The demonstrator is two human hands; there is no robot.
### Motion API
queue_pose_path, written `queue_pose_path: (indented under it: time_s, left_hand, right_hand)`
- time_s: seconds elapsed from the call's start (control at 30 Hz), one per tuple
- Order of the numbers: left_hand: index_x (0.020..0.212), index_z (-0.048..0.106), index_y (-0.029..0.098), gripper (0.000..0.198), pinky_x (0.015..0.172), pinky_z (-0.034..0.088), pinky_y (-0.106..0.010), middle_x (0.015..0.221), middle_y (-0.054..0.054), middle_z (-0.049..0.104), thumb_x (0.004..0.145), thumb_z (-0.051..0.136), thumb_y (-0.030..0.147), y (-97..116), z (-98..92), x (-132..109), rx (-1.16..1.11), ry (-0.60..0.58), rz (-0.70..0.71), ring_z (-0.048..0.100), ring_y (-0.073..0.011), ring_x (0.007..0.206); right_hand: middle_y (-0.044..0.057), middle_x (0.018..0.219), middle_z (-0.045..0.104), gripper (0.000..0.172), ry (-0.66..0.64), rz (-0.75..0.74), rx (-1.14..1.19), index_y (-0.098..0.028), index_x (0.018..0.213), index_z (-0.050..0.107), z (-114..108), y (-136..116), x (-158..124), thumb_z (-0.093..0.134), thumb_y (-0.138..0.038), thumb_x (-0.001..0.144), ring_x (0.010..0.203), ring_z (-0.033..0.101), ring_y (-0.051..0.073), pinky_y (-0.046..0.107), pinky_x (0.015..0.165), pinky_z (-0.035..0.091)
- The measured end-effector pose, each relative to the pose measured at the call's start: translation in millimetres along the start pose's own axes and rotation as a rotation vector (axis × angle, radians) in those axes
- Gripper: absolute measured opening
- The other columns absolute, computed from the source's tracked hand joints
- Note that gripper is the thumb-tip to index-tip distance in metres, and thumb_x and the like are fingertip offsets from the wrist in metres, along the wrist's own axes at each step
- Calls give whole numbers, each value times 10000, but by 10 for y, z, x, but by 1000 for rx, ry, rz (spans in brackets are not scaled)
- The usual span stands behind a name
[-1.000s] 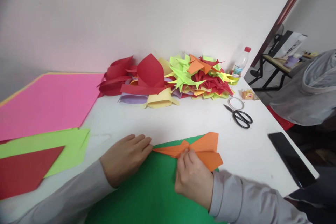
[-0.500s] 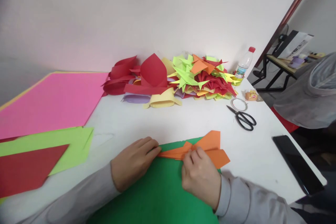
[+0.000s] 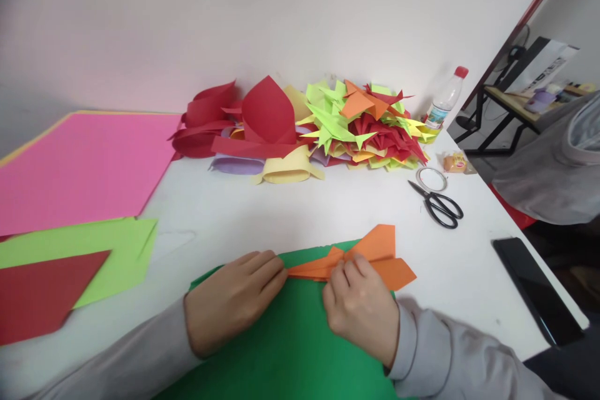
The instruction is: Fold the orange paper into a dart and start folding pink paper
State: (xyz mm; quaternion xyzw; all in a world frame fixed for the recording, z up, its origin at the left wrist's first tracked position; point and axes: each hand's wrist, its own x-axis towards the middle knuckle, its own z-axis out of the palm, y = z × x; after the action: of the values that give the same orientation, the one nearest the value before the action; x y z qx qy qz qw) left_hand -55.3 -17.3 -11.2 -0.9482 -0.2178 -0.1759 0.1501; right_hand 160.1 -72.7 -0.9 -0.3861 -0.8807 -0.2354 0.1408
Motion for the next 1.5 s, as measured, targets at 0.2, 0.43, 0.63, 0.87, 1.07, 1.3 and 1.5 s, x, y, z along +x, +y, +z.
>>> queue_pose_path:
  time_s: [0.2, 0.43, 0.63, 0.87, 1.07, 1.3, 1.5]
  left_hand:
    - [658, 598, 142, 248, 518, 391, -335, 608, -56, 520, 829, 446, 44, 88, -97, 51, 63, -39, 10, 449, -197, 570]
    - [621, 575, 152, 268, 512, 368, -339, 589, -51, 514, 822, 448, 28, 109, -95, 56, 85, -24, -16, 456, -199, 554]
    - [618, 566, 164, 255, 535, 342, -334, 593, -44, 532, 820, 474, 38, 99, -129, 76, 82, -32, -47, 468, -192, 559]
    - [599, 574, 162, 289, 533, 302, -343, 574, -49, 514, 819, 443, 26, 168, -161, 125, 156, -37, -74, 456, -198, 550]
    - [596, 573, 164, 296, 546, 306, -349, 580, -50, 521, 805, 430, 11, 220, -182, 139, 194, -47, -119, 464, -204, 546]
    - [581, 569, 170, 304, 534, 328, -345, 572, -47, 518, 803, 437, 10, 180, -177, 120, 198, -71, -130, 483, -205, 544]
    - [562, 590, 151, 322, 483, 357, -335, 537, -53, 539, 736, 428, -66, 140, -293, 81, 307, -153, -206, 508, -204, 510]
  right_hand:
    - [131, 819, 684, 258, -5, -8, -22, -116, 756, 641, 1, -14, -8, 411, -60, 860, 708, 582, 211, 404, 819, 420]
    - [224, 969, 688, 274, -47, -80, -110, -7, 943, 662, -2, -109, -88, 425, -58, 817, 836, 636, 272, 448, 840, 433]
    - [265, 970, 680, 323, -26, -98, -130, 53, 982, 655, -12, -147, -112, 401, -21, 796, 833, 648, 287, 478, 823, 446]
    - [187, 940, 679, 345, -67, 13, -84, 13, 1076, 635, -8, -126, -108, 356, -49, 883, 863, 634, 254, 452, 913, 433]
    - [155, 930, 671, 335, -46, 50, -56, 2, 1023, 666, -10, -139, -78, 364, -39, 883, 830, 621, 243, 425, 916, 428]
    - [158, 943, 667, 350, -29, 57, -48, 11, 1011, 677, -7, -144, -79, 362, -20, 862, 842, 616, 243, 420, 948, 417]
    - [158, 905, 675, 354, -8, 45, -69, -16, 908, 703, -29, -139, -59, 356, 1, 836, 775, 612, 230, 417, 922, 431]
